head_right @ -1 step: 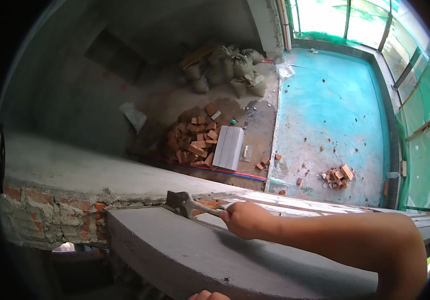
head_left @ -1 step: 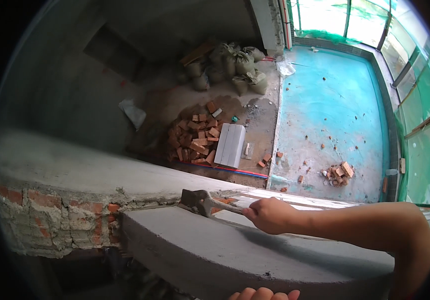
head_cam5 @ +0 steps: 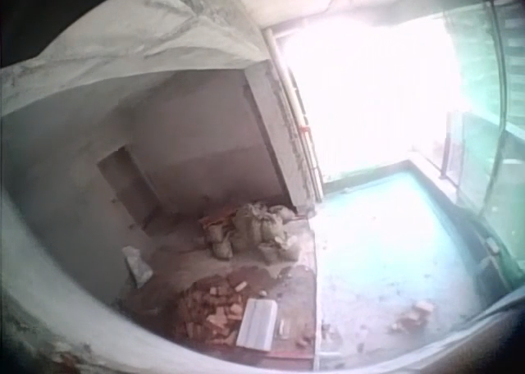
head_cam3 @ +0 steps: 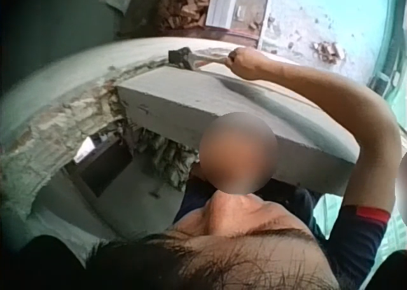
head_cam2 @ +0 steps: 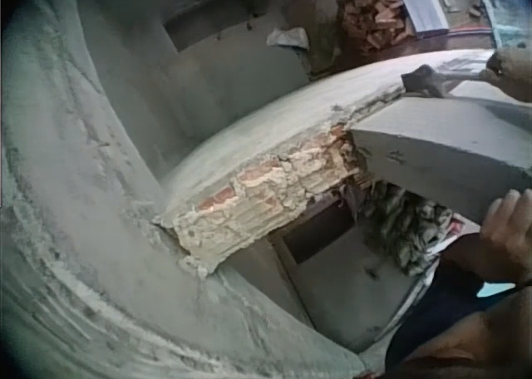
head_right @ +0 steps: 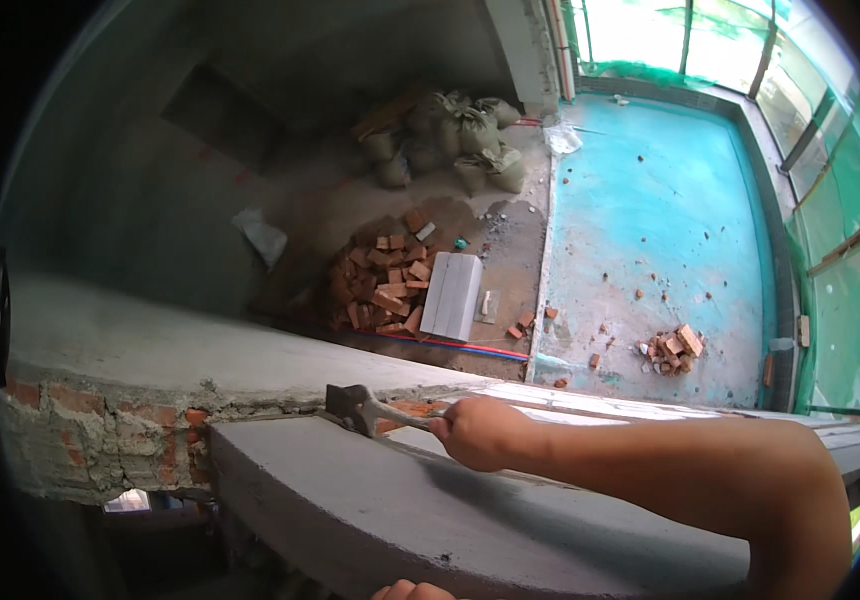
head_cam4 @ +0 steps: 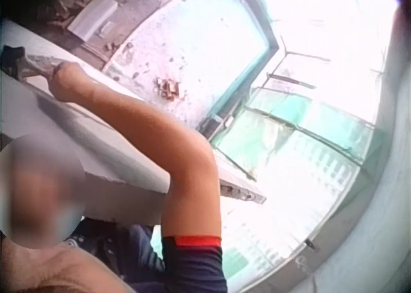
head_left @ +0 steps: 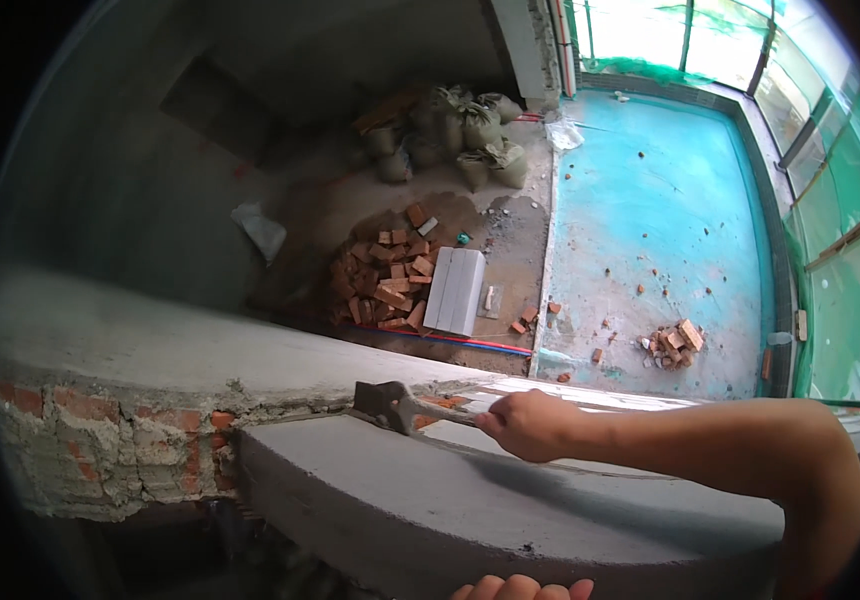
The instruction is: The person applies mortar to a vertical structure using a trowel, places a masonry block on top, and uses the trowel to spread more mortar over the joints.
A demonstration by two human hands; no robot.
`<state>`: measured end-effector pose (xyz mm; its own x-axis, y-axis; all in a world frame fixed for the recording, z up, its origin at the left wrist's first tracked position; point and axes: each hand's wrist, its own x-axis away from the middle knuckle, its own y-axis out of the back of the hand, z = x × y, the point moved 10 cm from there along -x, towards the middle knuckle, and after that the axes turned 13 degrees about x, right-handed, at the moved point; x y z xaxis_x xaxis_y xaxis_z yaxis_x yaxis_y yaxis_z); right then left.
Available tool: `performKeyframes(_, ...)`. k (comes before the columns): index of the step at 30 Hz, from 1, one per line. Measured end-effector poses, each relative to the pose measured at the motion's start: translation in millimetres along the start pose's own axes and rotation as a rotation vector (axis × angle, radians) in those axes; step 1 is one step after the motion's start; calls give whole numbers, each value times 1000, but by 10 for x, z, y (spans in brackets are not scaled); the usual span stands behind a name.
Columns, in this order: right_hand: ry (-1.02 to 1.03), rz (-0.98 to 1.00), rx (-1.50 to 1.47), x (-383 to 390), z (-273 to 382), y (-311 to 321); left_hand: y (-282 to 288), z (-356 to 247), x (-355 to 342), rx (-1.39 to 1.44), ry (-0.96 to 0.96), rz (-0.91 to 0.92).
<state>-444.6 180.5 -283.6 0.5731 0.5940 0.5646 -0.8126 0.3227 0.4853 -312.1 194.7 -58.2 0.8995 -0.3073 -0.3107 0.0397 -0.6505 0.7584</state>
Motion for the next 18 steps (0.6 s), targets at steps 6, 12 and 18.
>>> performKeyframes(6, 87, 101, 55, -181, -103, 159, -49, 41, -8, -40, 17, 30)
performKeyframes(12, -80, 249, -314, 222, -629, 225, -100, 54, -13, -67, 23, 54)
performKeyframes(18, -385, 170, -351, 396, -1464, 172, -89, 95, -25, -73, 33, 66)
